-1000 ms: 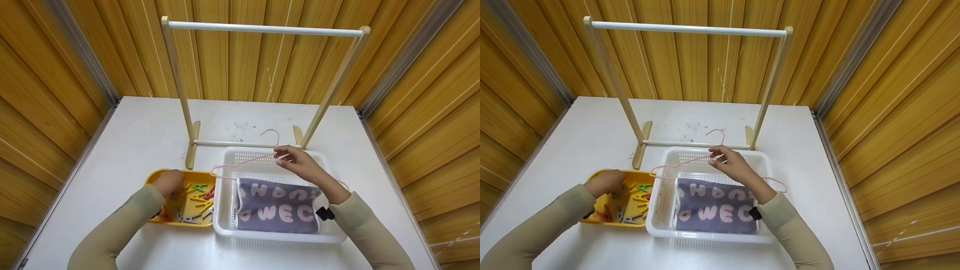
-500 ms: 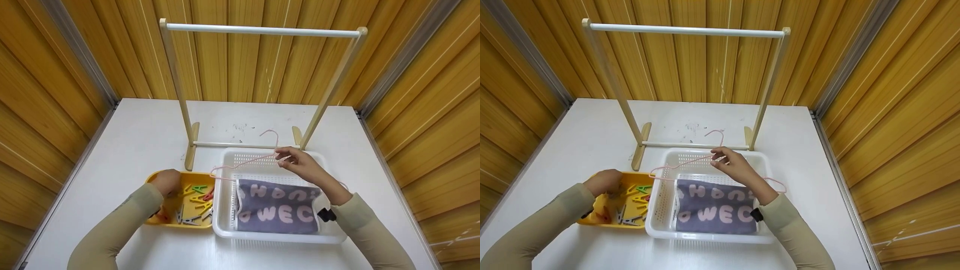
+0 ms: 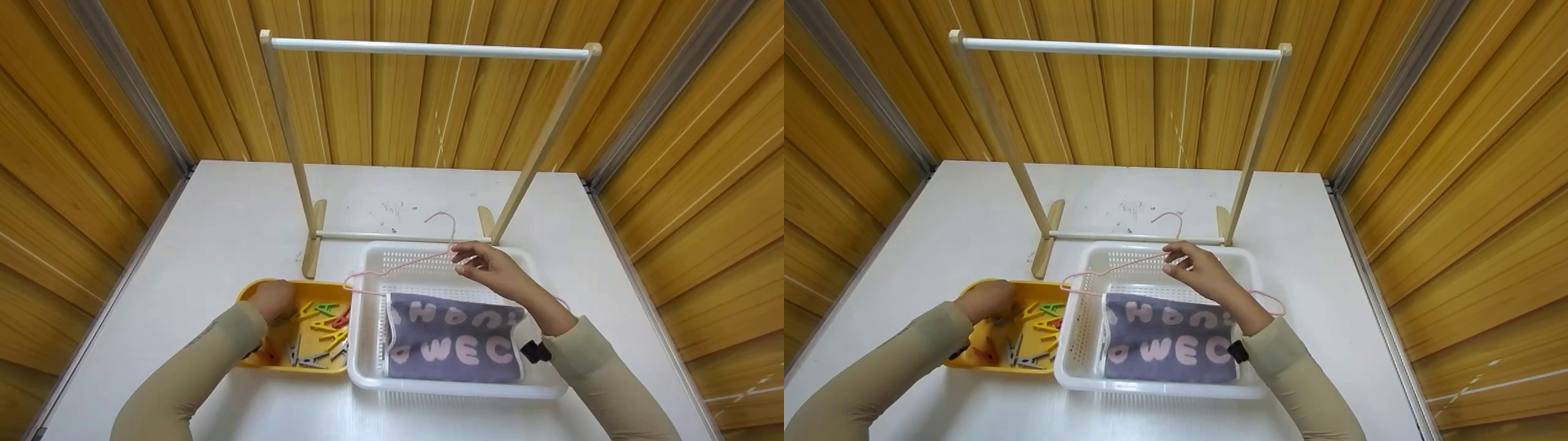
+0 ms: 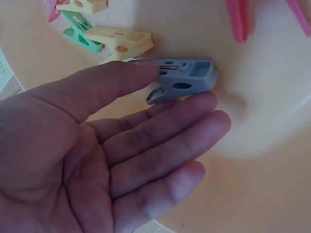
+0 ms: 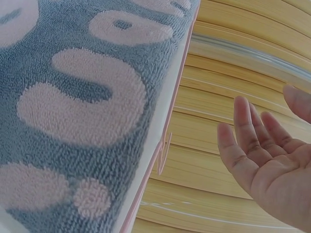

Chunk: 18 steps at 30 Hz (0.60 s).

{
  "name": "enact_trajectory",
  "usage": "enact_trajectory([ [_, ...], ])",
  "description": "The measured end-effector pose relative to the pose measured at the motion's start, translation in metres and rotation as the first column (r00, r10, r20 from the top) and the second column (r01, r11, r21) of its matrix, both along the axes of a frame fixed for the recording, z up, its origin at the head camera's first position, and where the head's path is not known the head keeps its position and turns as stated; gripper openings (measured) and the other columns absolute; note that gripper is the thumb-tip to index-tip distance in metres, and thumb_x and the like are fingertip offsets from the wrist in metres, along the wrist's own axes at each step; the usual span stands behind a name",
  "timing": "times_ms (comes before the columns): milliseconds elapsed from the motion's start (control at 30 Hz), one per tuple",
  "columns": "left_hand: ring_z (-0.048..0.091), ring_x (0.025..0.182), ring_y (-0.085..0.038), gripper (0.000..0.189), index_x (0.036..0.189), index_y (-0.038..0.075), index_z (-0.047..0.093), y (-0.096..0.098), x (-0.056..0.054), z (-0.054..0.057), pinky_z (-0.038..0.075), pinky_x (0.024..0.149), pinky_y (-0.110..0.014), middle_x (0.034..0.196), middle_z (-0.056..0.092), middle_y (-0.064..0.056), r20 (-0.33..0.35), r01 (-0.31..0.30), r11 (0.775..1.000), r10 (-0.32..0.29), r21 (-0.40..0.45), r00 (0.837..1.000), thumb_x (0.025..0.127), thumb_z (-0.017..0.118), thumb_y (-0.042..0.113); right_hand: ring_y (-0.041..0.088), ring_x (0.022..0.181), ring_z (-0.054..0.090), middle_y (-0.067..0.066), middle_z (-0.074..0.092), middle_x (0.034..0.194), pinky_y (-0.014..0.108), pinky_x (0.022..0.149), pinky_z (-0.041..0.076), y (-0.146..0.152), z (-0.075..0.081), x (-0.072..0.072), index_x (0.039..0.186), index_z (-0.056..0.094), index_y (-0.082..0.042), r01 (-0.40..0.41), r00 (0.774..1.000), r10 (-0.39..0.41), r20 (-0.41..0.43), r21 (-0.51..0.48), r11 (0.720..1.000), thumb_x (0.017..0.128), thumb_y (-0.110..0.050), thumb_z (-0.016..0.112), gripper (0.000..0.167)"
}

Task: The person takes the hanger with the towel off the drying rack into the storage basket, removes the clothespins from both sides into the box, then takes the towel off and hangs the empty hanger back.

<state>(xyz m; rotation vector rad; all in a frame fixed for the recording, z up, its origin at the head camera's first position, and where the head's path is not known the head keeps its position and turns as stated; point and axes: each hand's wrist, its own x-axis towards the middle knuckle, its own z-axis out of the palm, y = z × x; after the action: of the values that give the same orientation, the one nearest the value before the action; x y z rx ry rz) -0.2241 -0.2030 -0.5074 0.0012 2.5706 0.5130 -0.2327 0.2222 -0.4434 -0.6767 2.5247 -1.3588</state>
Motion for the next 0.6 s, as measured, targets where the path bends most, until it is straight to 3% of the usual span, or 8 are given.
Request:
enact_trajectory([
  [67,0.049,0.073,-0.024,0.007,0.089,-0.004,0.063,0.0003,-0.0009,0.0007,0.044,0.066,-0.032,0.079,0.052,-0.011,-0.080,0.135,0.984,-0.145,-0.120,0.986,0.086,0.056,-0.003,0.018,0.105,0.066,0.029,0.064,0.125,0.019,0.089,0.053,0.0004,0.0001,-0.0003,0.138,0.054,0.009,0.000,1.000,0.000,0.001,0.000,1.000,0.101,-0.011,0.062,0.043],
  [100,0.048,0.071,-0.024,0.005,0.086,-0.004,0.062,0.0004,-0.0010,0.0014,0.040,0.061,-0.031,0.076,0.051,-0.011,-0.103,0.165,0.975,-0.182,-0.151,0.978,0.084,0.057,-0.004,0.017,0.105,0.066,0.030,0.064,0.125,0.019,0.089,0.053,0.0006,0.0001,-0.0004,0.138,0.053,0.010,0.000,1.000,0.000,0.005,-0.003,1.000,0.101,-0.010,0.062,0.043],
  [200,0.052,0.077,-0.024,0.010,0.094,-0.002,0.062,0.0004,0.0011,0.0028,0.038,0.064,-0.029,0.082,0.054,-0.011,-0.045,0.046,0.998,-0.047,-0.036,0.998,0.086,0.058,-0.001,0.017,0.104,0.066,0.030,0.065,0.125,0.018,0.088,0.053,0.0011,-0.0004,-0.0009,0.138,0.054,0.010,0.003,1.000,-0.003,0.010,-0.003,1.000,0.101,-0.009,0.062,0.042],
  [300,0.056,0.087,-0.025,0.019,0.107,0.000,0.062,0.0004,0.0036,0.0035,0.042,0.073,-0.031,0.091,0.058,-0.011,0.021,-0.098,0.993,0.096,0.073,0.995,0.089,0.057,0.003,0.020,0.105,0.066,0.029,0.065,0.125,0.019,0.088,0.053,0.0016,-0.0014,-0.0013,0.137,0.054,0.010,0.001,1.000,-0.001,0.007,0.003,1.000,0.101,-0.010,0.062,0.042],
  [333,0.056,0.090,-0.025,0.021,0.110,0.000,0.062,0.0004,0.0042,0.0036,0.042,0.075,-0.032,0.093,0.059,-0.011,0.031,-0.119,0.989,0.117,0.090,0.993,0.091,0.057,0.004,0.021,0.105,0.066,0.029,0.065,0.125,0.019,0.088,0.053,0.0018,-0.0017,-0.0014,0.137,0.054,0.010,0.000,1.000,0.000,0.005,0.005,1.000,0.101,-0.010,0.062,0.042],
  [467,0.056,0.091,-0.025,0.024,0.114,0.000,0.061,0.0007,0.0044,0.0021,0.042,0.075,-0.031,0.094,0.058,-0.011,0.048,-0.165,0.978,0.160,0.130,0.986,0.091,0.054,0.003,0.024,0.106,0.067,0.029,0.065,0.125,0.019,0.088,0.053,0.0026,-0.0024,-0.0015,0.137,0.054,0.010,0.000,1.000,0.000,0.007,0.006,1.000,0.101,-0.011,0.062,0.042],
  [600,0.055,0.088,-0.025,0.022,0.110,0.000,0.062,0.0007,0.0030,-0.0001,0.040,0.069,-0.030,0.091,0.057,-0.011,0.017,-0.115,0.989,0.114,0.094,0.993,0.090,0.053,0.001,0.021,0.105,0.066,0.030,0.064,0.125,0.019,0.087,0.053,0.0033,-0.0020,-0.0013,0.138,0.053,0.011,-0.005,1.000,0.005,0.009,-0.002,1.000,0.101,-0.011,0.062,0.043],
])
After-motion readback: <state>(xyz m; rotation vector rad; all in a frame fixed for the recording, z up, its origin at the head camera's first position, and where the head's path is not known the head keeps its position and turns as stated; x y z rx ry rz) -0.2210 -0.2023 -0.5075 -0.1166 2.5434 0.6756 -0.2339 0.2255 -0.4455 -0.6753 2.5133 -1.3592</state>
